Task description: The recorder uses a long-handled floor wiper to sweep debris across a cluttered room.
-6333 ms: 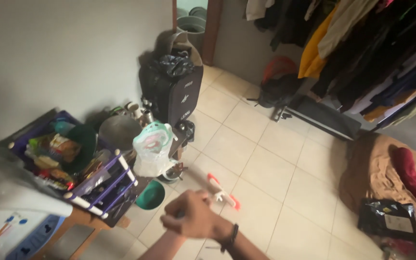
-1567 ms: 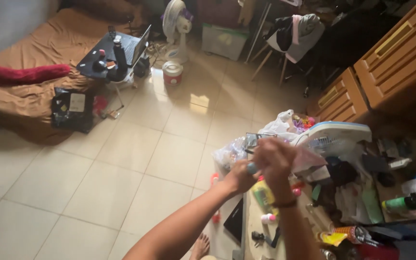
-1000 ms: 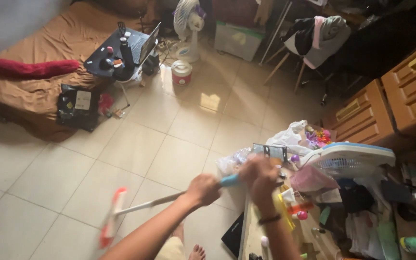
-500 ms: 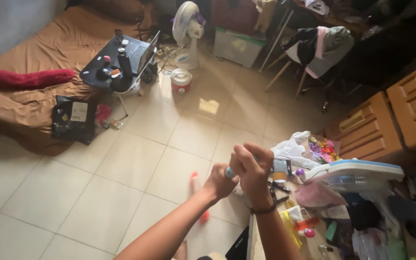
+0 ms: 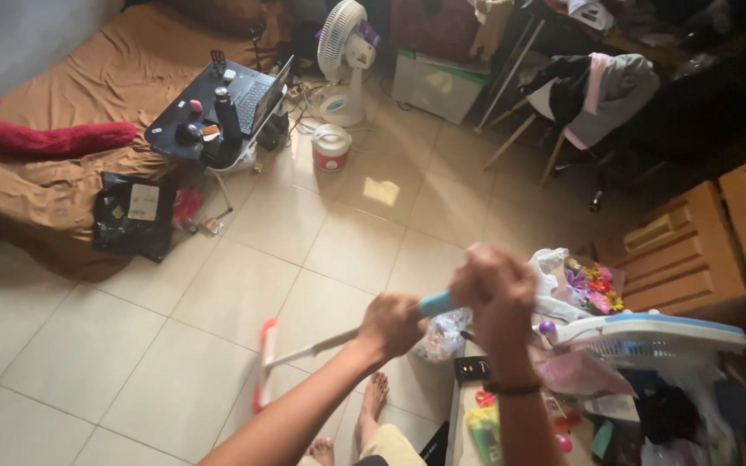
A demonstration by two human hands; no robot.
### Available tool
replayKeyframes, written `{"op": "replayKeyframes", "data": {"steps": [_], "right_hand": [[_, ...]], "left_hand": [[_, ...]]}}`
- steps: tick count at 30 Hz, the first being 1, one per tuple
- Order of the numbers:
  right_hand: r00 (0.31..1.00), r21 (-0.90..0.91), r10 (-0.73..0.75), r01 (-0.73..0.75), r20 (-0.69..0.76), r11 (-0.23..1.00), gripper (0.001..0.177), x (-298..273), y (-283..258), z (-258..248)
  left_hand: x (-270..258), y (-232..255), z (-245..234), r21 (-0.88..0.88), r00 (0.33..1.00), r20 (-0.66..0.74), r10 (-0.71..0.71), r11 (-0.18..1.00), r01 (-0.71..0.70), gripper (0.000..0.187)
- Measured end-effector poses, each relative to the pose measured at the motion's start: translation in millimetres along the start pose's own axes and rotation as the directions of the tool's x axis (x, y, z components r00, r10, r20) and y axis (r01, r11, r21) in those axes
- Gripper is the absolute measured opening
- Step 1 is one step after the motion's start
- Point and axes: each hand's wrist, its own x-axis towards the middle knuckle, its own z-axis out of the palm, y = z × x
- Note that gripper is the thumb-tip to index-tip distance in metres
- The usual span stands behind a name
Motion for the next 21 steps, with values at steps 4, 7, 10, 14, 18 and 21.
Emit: {"op": "replayKeyframes", "data": {"steps": [4,7,10,14,18,21], "right_hand": [[0.946,0.134,-0.293,0.276,0.137,0.952,0.035,42.2,-37.6,3.0],[0.895,0.148,-0.426,0.407,0.134,0.901,0.04,75.5,-29.3,0.8],[0.866,0.095,-0.475,0.465,0.155,0.88,0.04,106.0,3.9,-5.7],[0.927,0.128,-0.285,0.261,0.242,0.957,0.04,144.4,23.0,-29.6],[0.942,0.265,-0.2,0.127,0.269,0.956,0.027,176.2,64.0,-36.8],[0.982,0.106,-0.011,-0.009,0.187,0.994,0.026,185.1,116.4,-41.6]], "left_hand": [[75.3,30.9,-0.7,-0.137,0.998,-0.068,0.0,0.991,-0.01,0.013],[116.6,23.1,19.5,-0.23,0.991,-0.134,0.018,0.972,-0.048,0.014],[138.6,6.2,27.7,-0.31,0.985,-0.174,-0.011,0.95,-0.044,0.014],[156.1,-10.9,36.3,-0.315,0.973,-0.094,-0.209,0.934,0.17,0.013],[137.1,-83.6,67.4,-0.073,0.973,-0.095,-0.208,0.977,0.202,0.015],[107.9,-124.9,66.7,0.096,0.945,0.055,-0.324,0.943,0.318,0.02]]}}
